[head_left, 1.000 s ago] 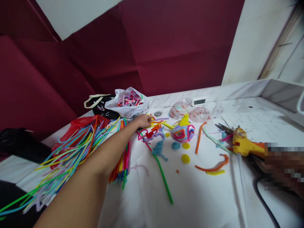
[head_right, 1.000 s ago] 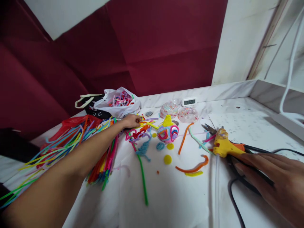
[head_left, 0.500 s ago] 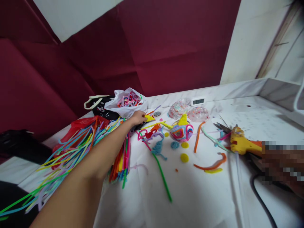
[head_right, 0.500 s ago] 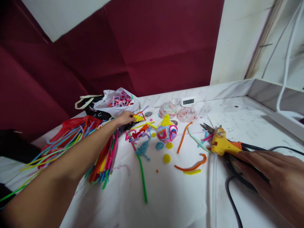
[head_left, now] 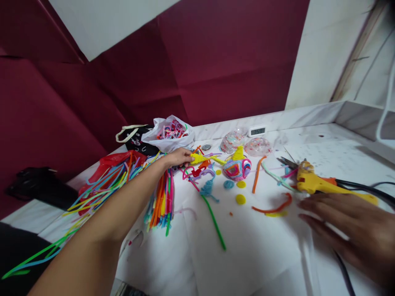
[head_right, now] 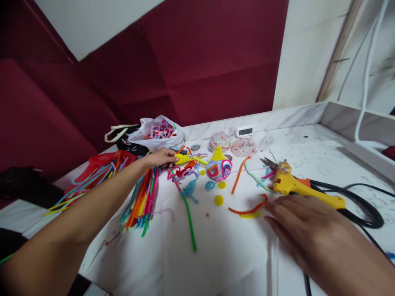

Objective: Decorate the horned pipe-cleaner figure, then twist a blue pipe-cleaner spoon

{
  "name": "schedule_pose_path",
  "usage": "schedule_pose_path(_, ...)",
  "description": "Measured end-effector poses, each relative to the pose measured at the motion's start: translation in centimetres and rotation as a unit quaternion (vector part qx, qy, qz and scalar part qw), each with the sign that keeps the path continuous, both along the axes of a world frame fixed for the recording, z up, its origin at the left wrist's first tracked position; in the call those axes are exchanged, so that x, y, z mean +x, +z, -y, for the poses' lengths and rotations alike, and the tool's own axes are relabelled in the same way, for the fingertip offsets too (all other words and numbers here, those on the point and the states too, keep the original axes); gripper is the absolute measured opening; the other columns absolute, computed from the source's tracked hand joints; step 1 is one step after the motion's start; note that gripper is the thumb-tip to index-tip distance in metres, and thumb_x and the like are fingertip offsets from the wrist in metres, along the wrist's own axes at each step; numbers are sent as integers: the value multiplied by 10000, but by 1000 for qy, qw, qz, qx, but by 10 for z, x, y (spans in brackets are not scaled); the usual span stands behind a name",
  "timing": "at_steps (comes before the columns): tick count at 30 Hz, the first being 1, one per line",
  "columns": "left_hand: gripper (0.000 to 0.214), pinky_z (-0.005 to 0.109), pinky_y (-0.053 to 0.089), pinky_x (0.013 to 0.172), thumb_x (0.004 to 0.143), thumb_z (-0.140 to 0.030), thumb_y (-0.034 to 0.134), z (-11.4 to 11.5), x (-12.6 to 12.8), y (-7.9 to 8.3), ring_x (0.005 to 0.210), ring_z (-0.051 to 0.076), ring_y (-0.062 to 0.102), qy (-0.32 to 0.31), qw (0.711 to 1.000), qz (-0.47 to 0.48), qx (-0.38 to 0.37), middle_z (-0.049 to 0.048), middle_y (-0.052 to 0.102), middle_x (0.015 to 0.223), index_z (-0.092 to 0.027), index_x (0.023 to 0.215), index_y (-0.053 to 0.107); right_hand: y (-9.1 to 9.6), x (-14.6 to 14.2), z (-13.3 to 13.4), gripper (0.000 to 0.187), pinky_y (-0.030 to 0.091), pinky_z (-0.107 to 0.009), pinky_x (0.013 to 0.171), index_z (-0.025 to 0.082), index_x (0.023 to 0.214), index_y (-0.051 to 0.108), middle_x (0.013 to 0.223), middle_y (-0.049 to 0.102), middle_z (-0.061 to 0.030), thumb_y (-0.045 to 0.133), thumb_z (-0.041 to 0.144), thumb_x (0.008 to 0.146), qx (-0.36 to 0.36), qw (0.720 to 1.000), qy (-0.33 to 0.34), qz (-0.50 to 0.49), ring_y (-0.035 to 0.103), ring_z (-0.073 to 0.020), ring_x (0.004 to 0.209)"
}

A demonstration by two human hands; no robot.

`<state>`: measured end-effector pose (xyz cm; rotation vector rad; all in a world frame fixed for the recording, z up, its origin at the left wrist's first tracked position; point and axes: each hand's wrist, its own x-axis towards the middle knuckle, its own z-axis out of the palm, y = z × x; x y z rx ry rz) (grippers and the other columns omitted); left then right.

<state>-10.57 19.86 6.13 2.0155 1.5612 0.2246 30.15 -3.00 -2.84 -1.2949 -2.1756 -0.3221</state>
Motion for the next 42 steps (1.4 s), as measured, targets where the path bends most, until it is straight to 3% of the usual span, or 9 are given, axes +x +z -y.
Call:
schedule_pose_path(3,320,215,313,427,786,-463,618,5,4,0,409,91,439,-7,1000,2,-12,2,595,523,-161,686,597,28,-41,3,200,515,-324,670,245,976,673,871,705,-59,484,197,935,-34,994,103,30,662,-174,762)
schedule_pose_path(5,350,217,313,432,793,-490,606,9,6,0,418,95,444,-8,1000,1,-9,3,591,519,-161,677,595,36,-62,5,203,480,-325,606,241,825,668,728,667,-16,507,149,905,-77,987,134,40,635,-175,654)
schedule_pose_path(11,425,226,275,452,811,-535,575,24,4,2,419,91,404,-2,1000,-8,21,-16,522,461,-165,602,569,30,-93,3,184,405,-337,624,226,684,582,639,628,28,694,90,738,-77,979,175,69,607,-186,603)
schedule_pose_path(17,410,236,253,467,829,-486,569,36,2,6,422,88,366,14,999,-10,37,-25,476,439,-161,579,557,23,-115,4,163,366,-348,628,219,724,591,676,634,22,679,82,729,-71,969,198,129,594,-201,616)
schedule_pose_path(24,202,222,333,493,838,-354,570,54,1,4,441,102,455,17,1000,20,16,-32,545,495,-165,771,600,13,-122,5,145,340,-337,617,200,715,574,697,643,8,645,75,735,-73,963,208,157,591,-183,618)
schedule_pose_path(31,269,214,373,502,878,-356,510,63,-4,-2,457,105,515,13,999,25,21,-11,590,518,-160,706,577,7,-119,3,167,338,-337,610,197,710,551,665,613,7,632,52,724,-6,969,193,156,558,-177,582)
schedule_pose_path(35,233,217,404,543,859,-329,516,60,-9,-5,502,116,536,25,997,10,74,-14,602,546,-154,795,656,6,-119,4,167,326,-335,591,190,724,567,675,613,-5,625,34,713,-5,967,199,157,540,-177,583)
schedule_pose_path(42,191,231,445,713,747,-276,641,59,-16,1,795,166,595,28,983,-20,179,49,708,832,-159,843,756,5,-116,6,168,295,-333,570,188,753,576,695,607,-18,620,28,726,6,967,209,147,512,-175,605)
